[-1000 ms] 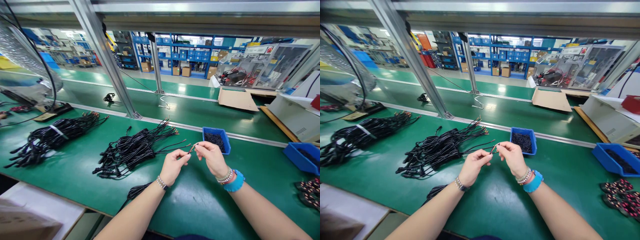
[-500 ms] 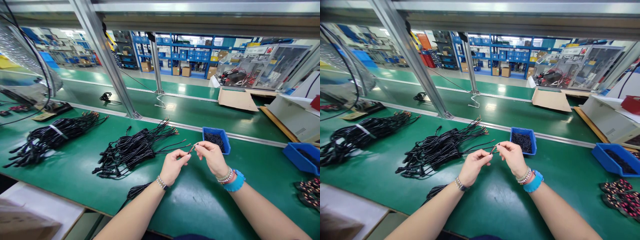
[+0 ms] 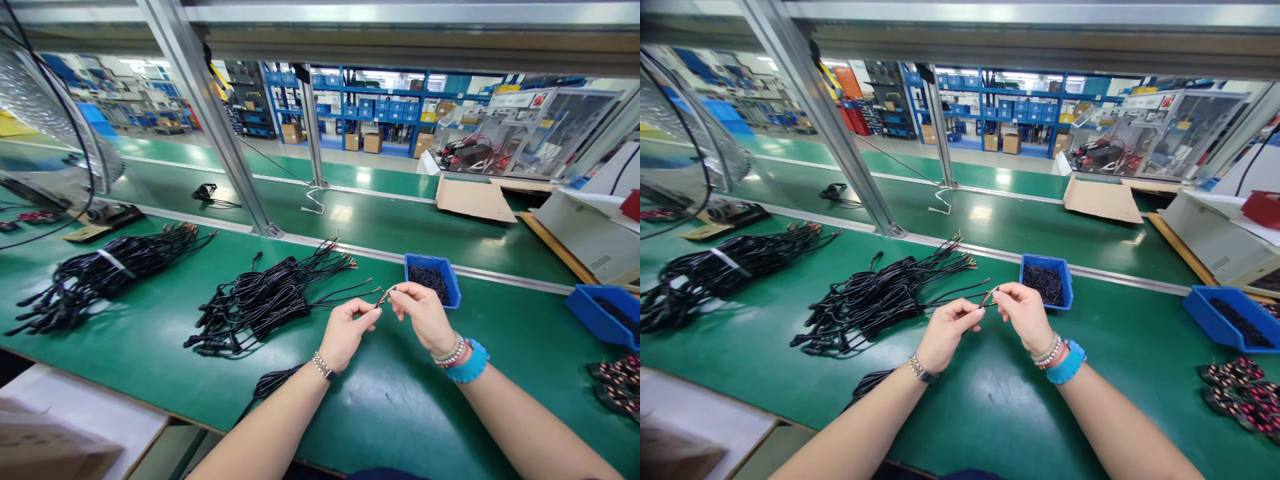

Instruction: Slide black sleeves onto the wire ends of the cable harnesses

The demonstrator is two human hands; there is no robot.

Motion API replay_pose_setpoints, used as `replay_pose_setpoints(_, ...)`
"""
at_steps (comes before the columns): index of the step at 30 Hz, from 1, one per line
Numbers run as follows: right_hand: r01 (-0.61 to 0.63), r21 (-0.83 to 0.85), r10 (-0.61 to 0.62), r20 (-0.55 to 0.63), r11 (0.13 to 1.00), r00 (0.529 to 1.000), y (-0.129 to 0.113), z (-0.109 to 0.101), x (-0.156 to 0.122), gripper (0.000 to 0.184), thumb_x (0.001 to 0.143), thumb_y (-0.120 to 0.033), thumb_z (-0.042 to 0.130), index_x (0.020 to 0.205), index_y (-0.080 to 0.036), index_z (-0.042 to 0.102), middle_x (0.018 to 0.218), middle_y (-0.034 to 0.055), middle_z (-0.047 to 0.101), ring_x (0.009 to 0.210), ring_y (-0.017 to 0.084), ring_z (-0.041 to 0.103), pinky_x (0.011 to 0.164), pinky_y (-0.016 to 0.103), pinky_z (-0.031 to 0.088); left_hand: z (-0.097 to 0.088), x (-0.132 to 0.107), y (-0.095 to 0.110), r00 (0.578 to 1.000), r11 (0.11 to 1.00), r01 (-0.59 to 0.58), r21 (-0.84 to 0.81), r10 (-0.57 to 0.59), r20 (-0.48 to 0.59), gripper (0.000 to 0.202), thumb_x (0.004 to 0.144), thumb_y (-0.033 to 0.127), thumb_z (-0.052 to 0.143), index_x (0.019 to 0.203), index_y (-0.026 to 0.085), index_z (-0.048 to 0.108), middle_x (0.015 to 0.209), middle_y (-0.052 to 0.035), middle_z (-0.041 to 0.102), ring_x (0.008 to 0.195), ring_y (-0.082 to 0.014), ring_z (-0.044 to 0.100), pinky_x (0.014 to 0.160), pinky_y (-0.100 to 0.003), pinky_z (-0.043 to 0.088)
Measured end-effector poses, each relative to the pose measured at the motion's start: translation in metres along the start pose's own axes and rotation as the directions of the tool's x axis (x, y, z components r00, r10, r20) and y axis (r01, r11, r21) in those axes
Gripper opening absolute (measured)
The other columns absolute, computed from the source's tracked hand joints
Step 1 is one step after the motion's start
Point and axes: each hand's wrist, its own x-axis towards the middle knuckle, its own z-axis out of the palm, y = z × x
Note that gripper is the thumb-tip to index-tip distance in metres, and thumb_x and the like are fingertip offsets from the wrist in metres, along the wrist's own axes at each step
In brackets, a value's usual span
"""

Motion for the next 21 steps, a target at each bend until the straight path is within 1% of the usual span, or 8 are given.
replay_pose_setpoints(4,0.009,0.012,-0.009,0.017,1.0,1.0,0.0003,0.0003,0.0006,0.019,0.072,-0.033,0.059,0.07,-0.014,0.06,0.055,-0.002,0.052,0.047,0.008,0.044,0.044,0.021,0.035,0.0011,-0.0008,0.0023,1.0,1.0,0.021,-0.013,-0.021,0.011,0.019,0.063,0.031,0.068,0.064,0.013,0.062,0.06,0.0013,0.055,0.053,-0.0073,0.048,0.054,-0.021,0.047)
replay_pose_setpoints(7,0.025,-0.023,-0.024,0.036,0.999,0.999,0.0001,0.002,-0.0009,0.019,0.073,-0.033,0.058,0.069,-0.014,0.06,0.054,-0.0022,0.051,0.047,0.007,0.043,0.044,0.021,0.035,0.0015,-0.0015,0.0025,0.999,0.999,0.037,-0.019,-0.037,0.028,0.02,0.065,0.032,0.066,0.065,0.013,0.061,0.062,0.0003,0.057,0.055,-0.008,0.049,0.053,-0.021,0.047)
replay_pose_setpoints(10,0.008,-0.085,-0.001,0.078,0.996,0.997,0.0008,0.0052,-0.0036,0.018,0.072,-0.031,0.059,0.068,-0.014,0.061,0.053,-0.0031,0.05,0.045,0.006,0.041,0.042,0.02,0.034,0.0006,-0.0014,0.0007,0.999,1.0,0.01,-0.02,-0.009,0.035,0.018,0.066,0.031,0.066,0.067,0.013,0.062,0.064,-0.0002,0.057,0.057,-0.0089,0.05,0.056,-0.023,0.047)
replay_pose_setpoints(13,0.001,-0.114,0.013,0.124,0.993,0.992,0.001,0.0063,-0.0046,0.018,0.071,-0.031,0.059,0.067,-0.014,0.062,0.056,-0.0021,0.052,0.047,0.007,0.043,0.044,0.02,0.036,-0.0015,-0.0001,-0.0016,0.999,0.998,-0.045,0.036,0.044,0.009,0.017,0.065,0.03,0.066,0.066,0.014,0.062,0.063,0.0006,0.056,0.057,-0.0088,0.049,0.055,-0.022,0.043)
replay_pose_setpoints(15,-0.001,-0.08,0.009,0.108,0.997,0.994,0.0002,0.0045,-0.0036,0.019,0.072,-0.032,0.059,0.07,-0.014,0.064,0.059,-0.0003,0.056,0.05,0.008,0.047,0.047,0.022,0.04,-0.003,0.001,-0.0024,0.996,0.992,-0.078,0.103,0.082,-0.036,0.017,0.064,0.029,0.068,0.065,0.014,0.061,0.06,0.0015,0.055,0.054,-0.008,0.046,0.052,-0.02,0.039)
replay_pose_setpoints(17,0.0,-0.019,0.001,0.057,1.0,0.998,-0.0012,0.0014,-0.002,0.019,0.071,-0.031,0.06,0.073,-0.013,0.064,0.06,0.0012,0.059,0.051,0.01,0.051,0.05,0.024,0.042,-0.0038,0.0019,-0.0027,0.991,0.981,-0.107,0.161,0.119,-0.068,0.016,0.063,0.028,0.068,0.063,0.014,0.061,0.06,0.0017,0.054,0.053,-0.0079,0.045,0.051,-0.02,0.037)
replay_pose_setpoints(19,0.007,0.033,-0.008,0.026,0.999,1.0,-0.0027,-0.0013,-0.0007,0.018,0.07,-0.03,0.062,0.073,-0.013,0.064,0.061,0.002,0.06,0.051,0.01,0.053,0.051,0.025,0.043,-0.004,0.0022,-0.003,0.986,0.972,-0.129,0.198,0.146,-0.076,0.015,0.063,0.028,0.068,0.063,0.014,0.061,0.062,0.0015,0.055,0.054,-0.0082,0.045,0.053,-0.02,0.036)
replay_pose_setpoints(21,0.011,0.073,-0.013,0.024,0.997,1.0,-0.0032,-0.0028,-0.0002,0.018,0.071,-0.03,0.063,0.075,-0.013,0.064,0.064,0.0032,0.062,0.053,0.011,0.055,0.052,0.026,0.044,-0.0039,0.002,-0.0035,0.983,0.963,-0.147,0.227,0.168,-0.074,0.014,0.064,0.028,0.067,0.063,0.015,0.062,0.062,0.0014,0.056,0.055,-0.0085,0.046,0.053,-0.02,0.037)
